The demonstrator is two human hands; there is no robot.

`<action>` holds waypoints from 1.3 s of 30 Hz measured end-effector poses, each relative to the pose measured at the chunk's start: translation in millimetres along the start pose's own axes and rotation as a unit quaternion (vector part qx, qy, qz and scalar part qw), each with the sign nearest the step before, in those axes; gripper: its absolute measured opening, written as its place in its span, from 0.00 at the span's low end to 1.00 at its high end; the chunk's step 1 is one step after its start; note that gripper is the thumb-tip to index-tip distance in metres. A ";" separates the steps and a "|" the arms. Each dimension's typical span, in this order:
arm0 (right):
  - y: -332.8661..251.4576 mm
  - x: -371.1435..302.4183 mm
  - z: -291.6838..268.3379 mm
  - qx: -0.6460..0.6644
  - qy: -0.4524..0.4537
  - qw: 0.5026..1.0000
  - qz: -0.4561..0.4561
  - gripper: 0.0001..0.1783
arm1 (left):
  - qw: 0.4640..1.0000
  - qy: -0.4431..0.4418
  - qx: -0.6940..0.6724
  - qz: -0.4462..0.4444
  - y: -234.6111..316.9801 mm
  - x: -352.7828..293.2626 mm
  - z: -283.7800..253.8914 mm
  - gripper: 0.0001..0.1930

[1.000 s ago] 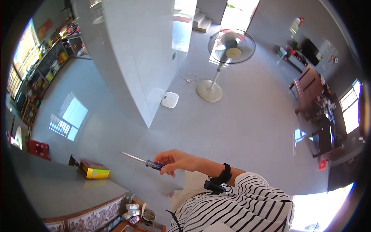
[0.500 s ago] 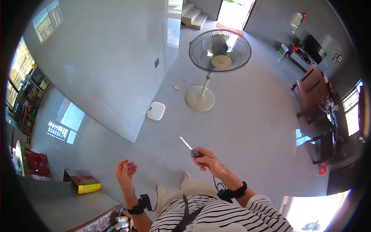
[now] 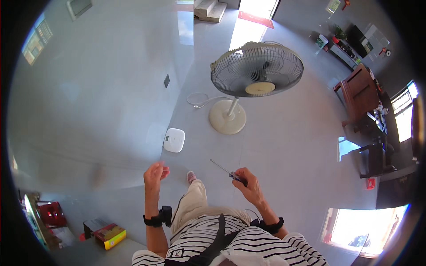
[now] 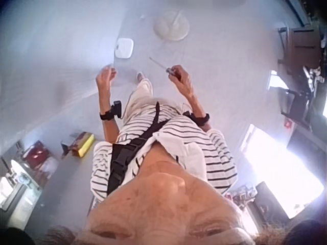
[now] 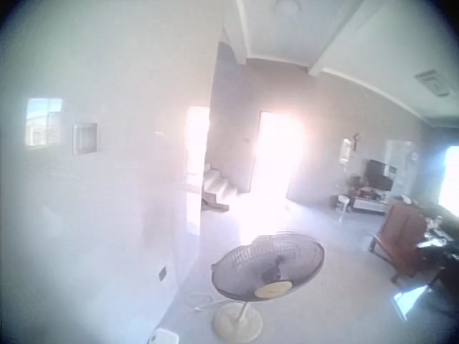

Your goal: Disassembling a floor fan to remove the grill and blades.

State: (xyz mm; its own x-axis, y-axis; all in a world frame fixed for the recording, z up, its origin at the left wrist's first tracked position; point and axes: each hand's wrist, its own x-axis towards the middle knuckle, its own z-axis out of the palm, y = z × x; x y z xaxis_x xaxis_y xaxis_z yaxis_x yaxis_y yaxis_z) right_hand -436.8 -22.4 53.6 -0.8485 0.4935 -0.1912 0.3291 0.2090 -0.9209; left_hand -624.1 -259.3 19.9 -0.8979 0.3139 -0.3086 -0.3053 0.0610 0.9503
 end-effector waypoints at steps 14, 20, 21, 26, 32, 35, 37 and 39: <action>-22.7 151.3 -36.5 -0.080 0.050 0.995 0.015 0.14 | 0.976 -0.191 0.062 0.082 68.1 231.0 144.1 0.13; -54.4 213.3 -83.4 -0.129 -0.042 0.991 -0.022 0.13 | 0.985 -0.124 0.058 0.106 86.6 263.1 193.2 0.15; -67.8 219.5 -90.0 -0.145 -0.069 0.985 -0.067 0.13 | 0.982 -0.136 0.045 0.119 92.2 266.2 199.5 0.16; -122.2 248.8 -114.7 -0.184 -0.142 0.957 -0.175 0.14 | 0.969 -0.187 0.055 0.154 97.2 286.4 207.7 0.16; -185.9 274.3 -129.2 -0.347 -0.049 0.884 -0.309 0.15 | 0.955 -0.252 0.076 0.139 108.8 300.1 204.4 0.12; -201.6 288.9 -128.4 -0.417 -0.001 0.851 -0.320 0.15 | 0.948 -0.274 0.083 0.137 113.1 304.3 203.3 0.11; -206.1 300.3 -120.8 -0.476 -0.002 0.812 -0.337 0.16 | 0.948 -0.283 0.059 0.133 107.4 307.4 199.8 0.10; -204.8 308.4 -110.8 -0.490 -0.008 0.800 -0.346 0.15 | 0.945 -0.297 0.046 0.132 105.0 310.6 200.9 0.10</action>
State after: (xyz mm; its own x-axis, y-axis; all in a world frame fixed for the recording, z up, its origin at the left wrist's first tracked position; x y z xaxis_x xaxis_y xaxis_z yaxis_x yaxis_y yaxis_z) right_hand -720.0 180.6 220.9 -0.9706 -0.0356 0.2382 -0.0614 0.9929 -0.1016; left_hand -871.3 35.1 32.1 -0.5950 0.8037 -0.0094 -0.0432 -0.0203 0.9989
